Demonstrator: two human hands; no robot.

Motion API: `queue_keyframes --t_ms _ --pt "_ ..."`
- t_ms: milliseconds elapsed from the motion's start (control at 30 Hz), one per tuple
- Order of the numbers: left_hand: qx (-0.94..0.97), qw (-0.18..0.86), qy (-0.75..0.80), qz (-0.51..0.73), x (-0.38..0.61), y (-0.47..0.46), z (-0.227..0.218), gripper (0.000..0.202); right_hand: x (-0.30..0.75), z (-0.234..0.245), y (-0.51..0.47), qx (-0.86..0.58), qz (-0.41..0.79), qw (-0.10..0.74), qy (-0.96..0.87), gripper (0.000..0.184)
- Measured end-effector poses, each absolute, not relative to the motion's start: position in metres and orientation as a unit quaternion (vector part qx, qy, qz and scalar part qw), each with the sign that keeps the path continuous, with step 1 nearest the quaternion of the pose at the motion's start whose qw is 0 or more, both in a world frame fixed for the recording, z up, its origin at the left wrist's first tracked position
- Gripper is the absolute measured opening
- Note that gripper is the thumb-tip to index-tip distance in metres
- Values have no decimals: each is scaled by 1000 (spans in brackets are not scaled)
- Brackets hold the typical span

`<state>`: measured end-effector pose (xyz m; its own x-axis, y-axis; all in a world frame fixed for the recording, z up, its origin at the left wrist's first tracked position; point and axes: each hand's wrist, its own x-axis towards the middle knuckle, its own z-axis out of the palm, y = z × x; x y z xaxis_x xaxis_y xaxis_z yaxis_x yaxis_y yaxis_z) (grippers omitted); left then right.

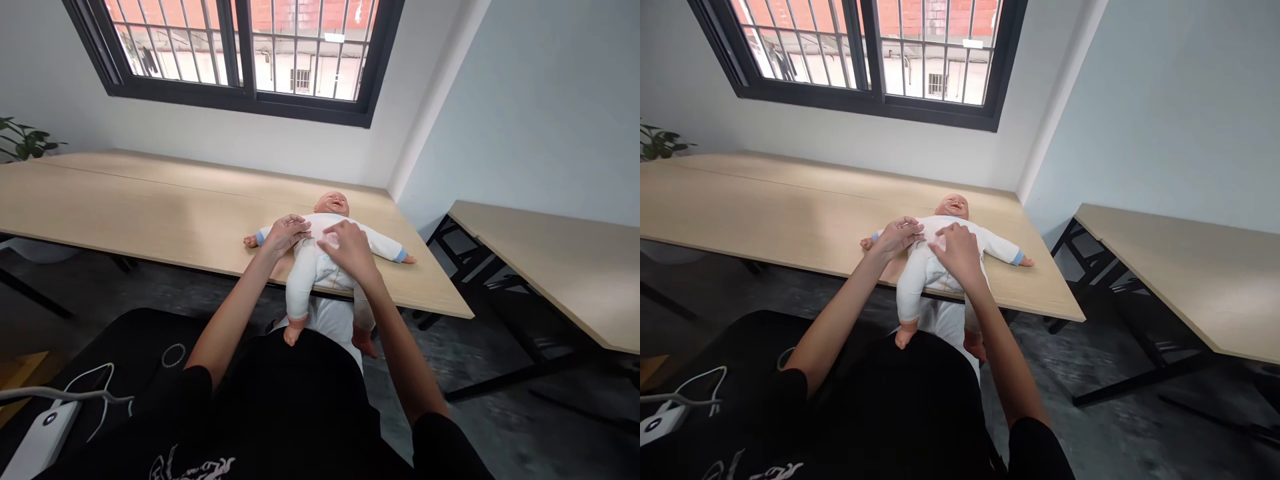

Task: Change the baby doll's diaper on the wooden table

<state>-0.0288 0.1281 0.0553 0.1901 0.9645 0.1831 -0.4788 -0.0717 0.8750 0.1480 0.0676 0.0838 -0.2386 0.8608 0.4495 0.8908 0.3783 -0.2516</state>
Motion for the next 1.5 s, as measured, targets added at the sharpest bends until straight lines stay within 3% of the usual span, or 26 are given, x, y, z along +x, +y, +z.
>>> queue_keyframes --t_ms 100,200,367,567,667,800,900,1033,1500 --pt "464 606 275 584 -25 124 54 49 147 77 66 -532 -1 190 -825 31" --pt "485 583 285 586 -15 122 55 48 141 70 70 -533 -14 184 -826 33" --pt "491 581 296 578 3 126 56 42 136 55 77 -556 -3 264 -788 28" --pt "555 513 328 567 6 123 56 24 139 37 89 -564 33 450 -691 22" --pt "616 431 371 544 7 121 56 17 140 35 91 -562 53 478 -673 18" --pt "692 247 448 510 14 122 54 11 140 36 92 -572 84 502 -643 10" --pt "711 184 464 496 16 119 49 13 140 37 93 -574 104 510 -632 12" --pt "723 187 438 501 14 109 42 26 140 37 93 -581 102 515 -622 18" --pt "756 294 356 464 -4 83 24 48 136 36 86 -593 67 521 -610 12"
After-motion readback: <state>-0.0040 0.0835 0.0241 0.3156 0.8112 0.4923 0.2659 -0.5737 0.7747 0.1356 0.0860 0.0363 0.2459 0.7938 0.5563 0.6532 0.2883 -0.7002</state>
